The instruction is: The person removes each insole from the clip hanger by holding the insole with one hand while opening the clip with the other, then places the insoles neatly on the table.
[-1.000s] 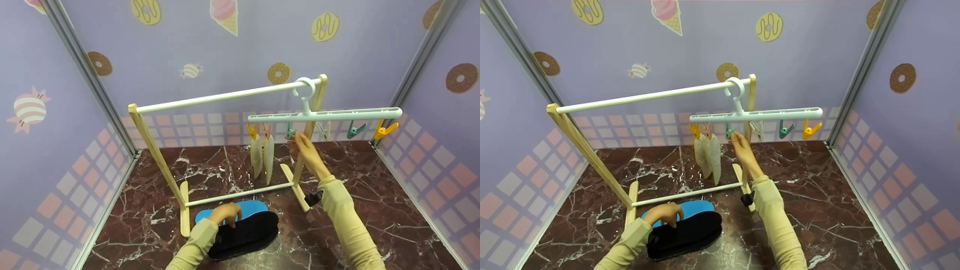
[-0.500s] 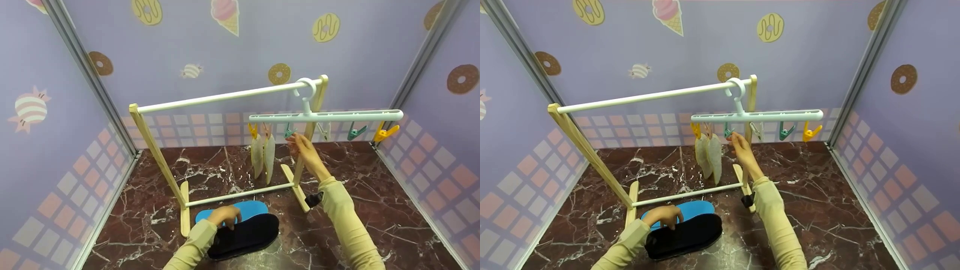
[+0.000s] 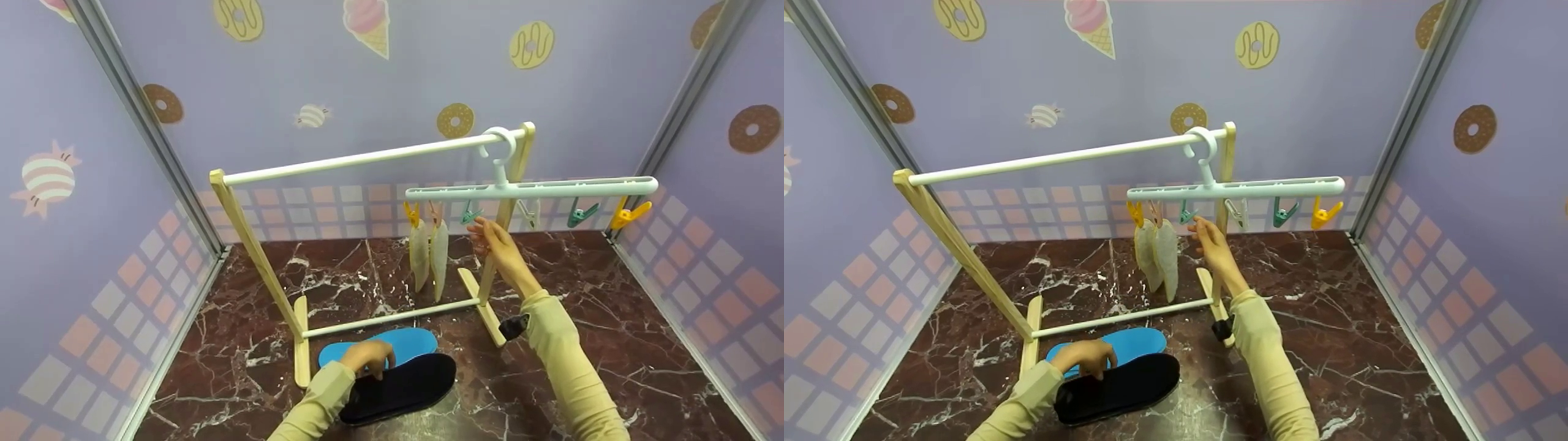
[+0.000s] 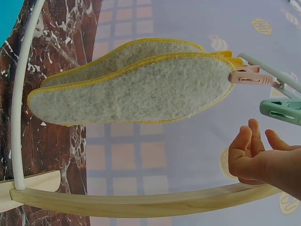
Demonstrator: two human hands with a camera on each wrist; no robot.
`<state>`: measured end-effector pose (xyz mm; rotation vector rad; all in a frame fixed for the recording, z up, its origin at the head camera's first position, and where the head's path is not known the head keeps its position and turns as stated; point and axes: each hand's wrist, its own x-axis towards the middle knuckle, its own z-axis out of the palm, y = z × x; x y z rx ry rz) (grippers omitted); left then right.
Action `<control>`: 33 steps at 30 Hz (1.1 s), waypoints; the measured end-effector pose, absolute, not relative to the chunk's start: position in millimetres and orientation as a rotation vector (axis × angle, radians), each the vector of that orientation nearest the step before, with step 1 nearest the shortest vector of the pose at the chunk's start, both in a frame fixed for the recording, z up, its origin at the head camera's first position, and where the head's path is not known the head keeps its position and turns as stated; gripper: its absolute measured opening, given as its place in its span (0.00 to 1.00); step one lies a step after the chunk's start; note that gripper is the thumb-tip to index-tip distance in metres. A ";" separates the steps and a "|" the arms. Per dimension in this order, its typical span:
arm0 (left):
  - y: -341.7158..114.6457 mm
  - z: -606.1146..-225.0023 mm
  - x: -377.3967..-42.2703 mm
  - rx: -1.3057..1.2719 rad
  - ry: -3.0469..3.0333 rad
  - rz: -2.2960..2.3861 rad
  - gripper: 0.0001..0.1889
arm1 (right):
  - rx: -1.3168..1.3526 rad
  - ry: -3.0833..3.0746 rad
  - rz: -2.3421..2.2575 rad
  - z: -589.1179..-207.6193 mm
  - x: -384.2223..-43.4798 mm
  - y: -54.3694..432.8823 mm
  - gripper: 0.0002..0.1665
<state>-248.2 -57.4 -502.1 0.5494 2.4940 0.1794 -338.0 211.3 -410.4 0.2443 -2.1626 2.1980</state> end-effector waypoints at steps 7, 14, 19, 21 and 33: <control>-58.0 -505.0 -248.2 0.564 2.506 0.166 0.16 | 0.240 -2.163 2.218 -412.0 -338.5 211.3 0.28; -58.8 -508.7 -248.1 0.598 2.526 0.180 0.14 | 0.226 -2.163 2.227 -413.2 -338.8 210.5 0.26; -59.0 -513.3 -248.7 0.610 2.572 0.209 0.09 | 0.242 -2.168 2.219 -414.5 -338.7 211.0 0.27; -58.8 -514.6 -248.7 0.626 2.594 0.190 0.07 | 0.251 -2.181 2.199 -415.0 -338.6 210.9 0.28; -55.7 -513.8 -247.2 0.705 2.601 0.062 0.03 | 0.286 -2.182 2.181 -424.9 -340.3 209.9 0.33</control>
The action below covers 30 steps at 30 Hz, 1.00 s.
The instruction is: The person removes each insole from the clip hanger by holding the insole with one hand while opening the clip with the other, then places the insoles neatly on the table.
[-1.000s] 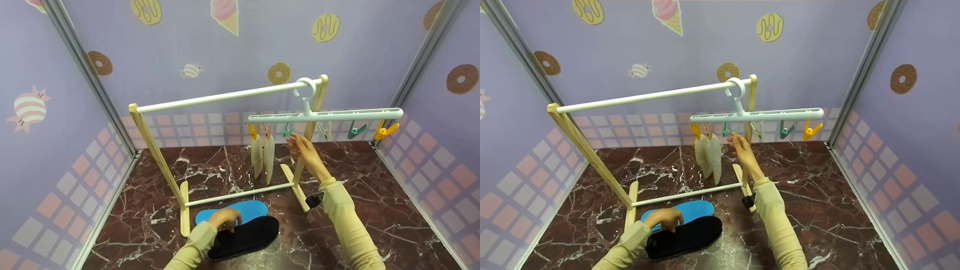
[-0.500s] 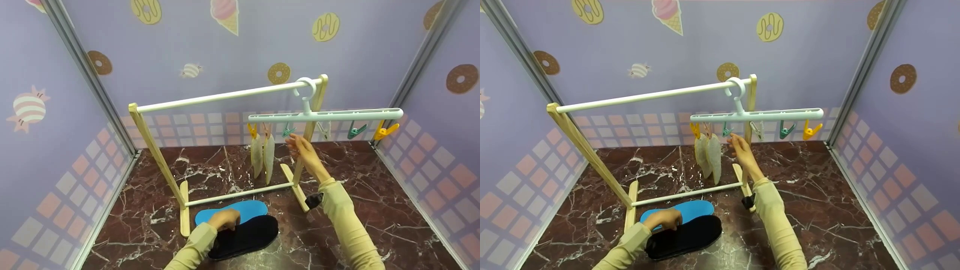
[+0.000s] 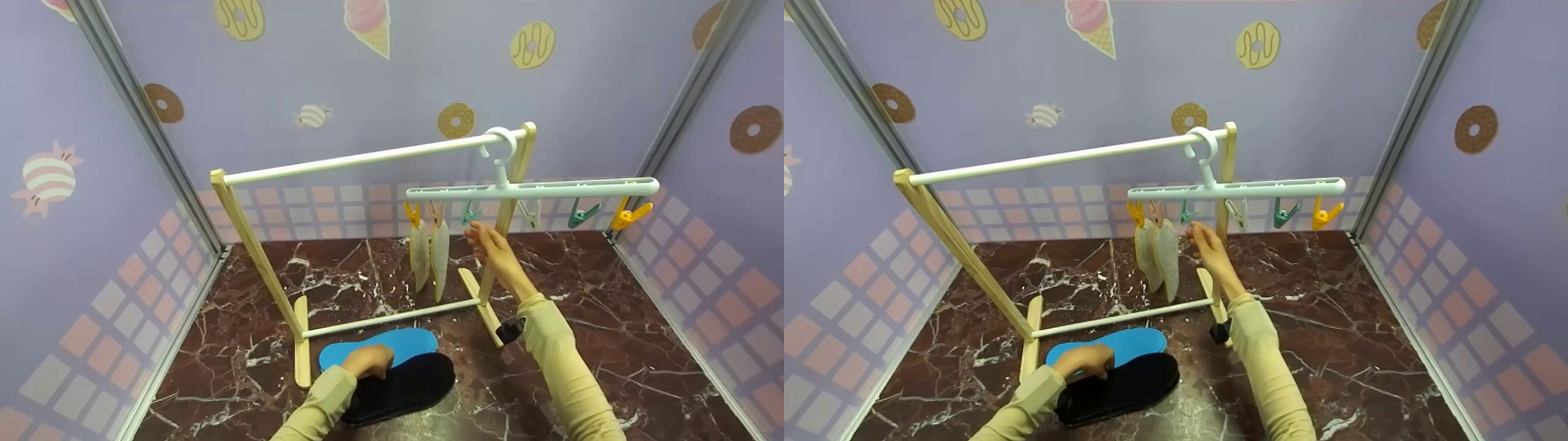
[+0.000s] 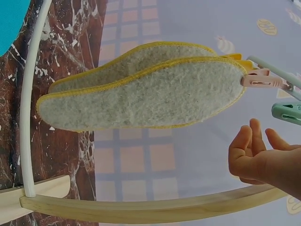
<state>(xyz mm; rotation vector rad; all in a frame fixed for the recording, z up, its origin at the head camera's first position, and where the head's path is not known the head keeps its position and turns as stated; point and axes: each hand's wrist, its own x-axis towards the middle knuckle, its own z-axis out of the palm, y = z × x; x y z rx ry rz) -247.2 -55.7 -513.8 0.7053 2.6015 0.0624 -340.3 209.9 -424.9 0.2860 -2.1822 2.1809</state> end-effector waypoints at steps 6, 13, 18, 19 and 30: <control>-55.3 -514.8 -248.9 0.688 2.600 0.084 0.03 | 0.272 -2.186 2.200 -424.4 -340.4 207.5 0.30; -55.1 -513.8 -251.3 0.682 2.601 0.110 0.07 | 0.276 -2.191 2.203 -424.0 -341.7 205.6 0.29; -56.2 -522.3 -258.1 0.720 2.617 0.129 0.10 | 0.284 -2.201 2.190 -424.2 -341.2 204.9 0.29; -57.8 -528.5 -261.3 0.739 2.634 0.119 0.10 | 0.289 -2.208 2.182 -424.3 -341.0 204.8 0.29; -54.4 -534.0 -277.3 0.785 2.690 0.292 0.09 | 0.304 -2.180 2.205 -423.5 -341.3 203.0 0.26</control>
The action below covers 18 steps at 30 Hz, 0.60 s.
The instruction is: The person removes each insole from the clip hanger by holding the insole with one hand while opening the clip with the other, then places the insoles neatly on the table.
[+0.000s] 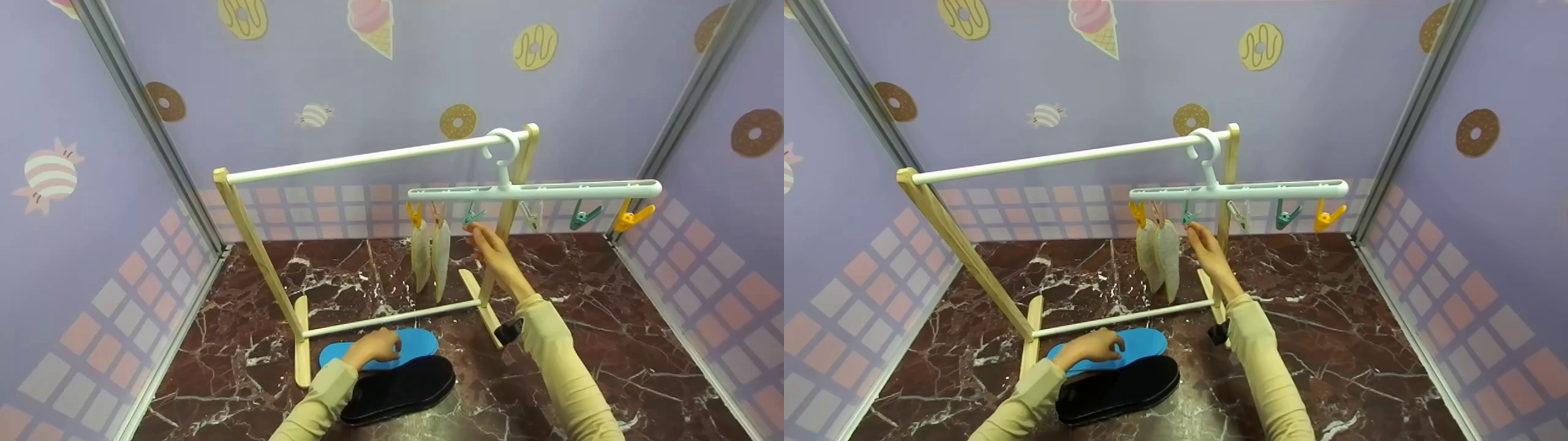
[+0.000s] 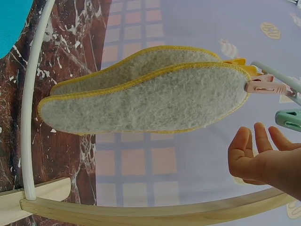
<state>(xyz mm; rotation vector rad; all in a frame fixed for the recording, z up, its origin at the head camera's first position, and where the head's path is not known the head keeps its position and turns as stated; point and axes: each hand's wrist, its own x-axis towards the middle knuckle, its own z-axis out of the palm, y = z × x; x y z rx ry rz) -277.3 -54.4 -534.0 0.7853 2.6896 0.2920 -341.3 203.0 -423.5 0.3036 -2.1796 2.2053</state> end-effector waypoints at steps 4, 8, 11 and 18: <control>-49.0 -509.8 -268.6 0.789 2.732 0.434 0.12 | 0.279 -2.184 2.212 -421.6 -341.1 201.9 0.24; -45.2 -510.9 -276.0 0.831 2.805 0.641 0.12 | 0.276 -2.229 2.176 -419.7 -340.9 201.4 0.24; -41.5 -511.7 -281.7 0.902 2.880 0.793 0.10 | 0.285 -2.260 2.148 -419.1 -341.4 201.4 0.24; -32.2 -504.1 -289.4 0.897 2.929 0.999 0.11 | 0.317 -2.275 2.137 -419.3 -341.9 200.4 0.26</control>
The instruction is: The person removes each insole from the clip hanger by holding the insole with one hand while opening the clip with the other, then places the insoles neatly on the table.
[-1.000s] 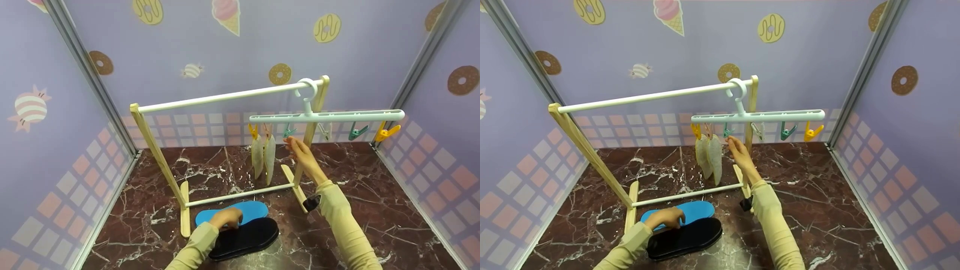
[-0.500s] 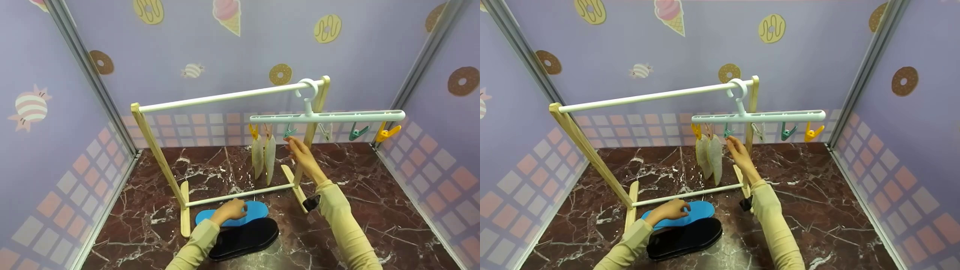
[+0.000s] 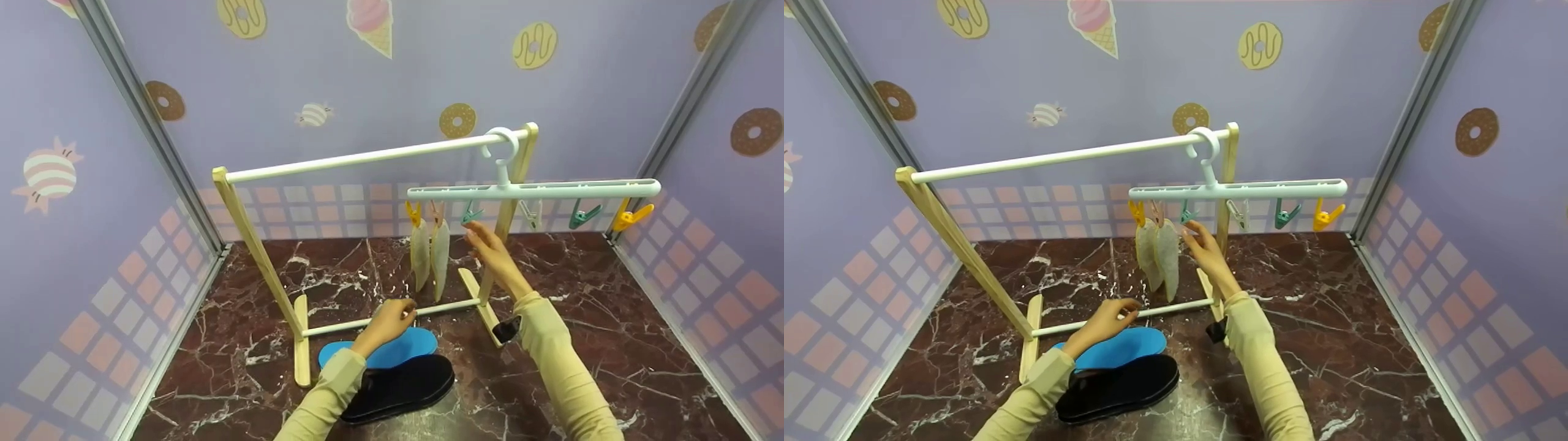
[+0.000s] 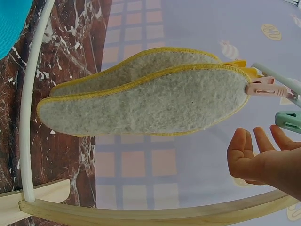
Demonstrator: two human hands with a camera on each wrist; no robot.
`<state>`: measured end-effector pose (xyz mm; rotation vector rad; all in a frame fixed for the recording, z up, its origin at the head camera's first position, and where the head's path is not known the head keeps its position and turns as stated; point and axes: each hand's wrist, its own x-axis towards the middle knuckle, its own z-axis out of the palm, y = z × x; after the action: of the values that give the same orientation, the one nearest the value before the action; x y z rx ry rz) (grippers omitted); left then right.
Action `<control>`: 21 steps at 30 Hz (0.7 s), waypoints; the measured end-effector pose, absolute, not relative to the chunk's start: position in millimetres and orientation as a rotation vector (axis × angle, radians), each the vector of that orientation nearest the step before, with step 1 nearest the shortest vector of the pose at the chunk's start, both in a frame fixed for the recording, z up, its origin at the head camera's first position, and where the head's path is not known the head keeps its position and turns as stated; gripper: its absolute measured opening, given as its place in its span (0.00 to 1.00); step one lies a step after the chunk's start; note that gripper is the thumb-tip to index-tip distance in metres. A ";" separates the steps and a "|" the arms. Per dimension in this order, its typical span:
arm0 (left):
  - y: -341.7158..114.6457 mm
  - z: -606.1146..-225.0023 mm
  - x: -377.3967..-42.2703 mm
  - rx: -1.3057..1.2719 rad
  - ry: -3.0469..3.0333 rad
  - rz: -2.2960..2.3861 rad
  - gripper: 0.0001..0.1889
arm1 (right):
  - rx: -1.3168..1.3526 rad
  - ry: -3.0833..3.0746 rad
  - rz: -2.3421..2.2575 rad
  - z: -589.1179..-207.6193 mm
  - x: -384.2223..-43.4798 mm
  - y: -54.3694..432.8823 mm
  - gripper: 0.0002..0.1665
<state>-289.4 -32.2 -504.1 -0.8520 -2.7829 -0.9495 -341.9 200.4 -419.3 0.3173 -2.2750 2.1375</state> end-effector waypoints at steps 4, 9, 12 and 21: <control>-26.5 -502.0 -293.0 -0.840 -2.736 -1.004 0.10 | 0.349 -2.266 2.113 -421.4 -342.1 200.0 0.25; -19.1 -503.3 -298.5 -0.832 -2.690 -1.105 0.11 | 0.378 -2.281 2.076 -422.1 -342.8 199.2 0.26; -14.9 -503.7 -301.9 -0.818 -2.650 -1.140 0.12 | 0.388 -2.302 2.069 -421.6 -343.2 198.3 0.26; -3.3 -502.5 -309.0 -0.759 -2.529 -1.171 0.15 | 0.398 -2.297 2.075 -422.4 -345.3 195.0 0.26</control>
<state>-309.0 -3.3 -502.5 -0.7589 -2.5289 -1.1713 -345.3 195.0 -422.4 0.3981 -2.2973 2.0750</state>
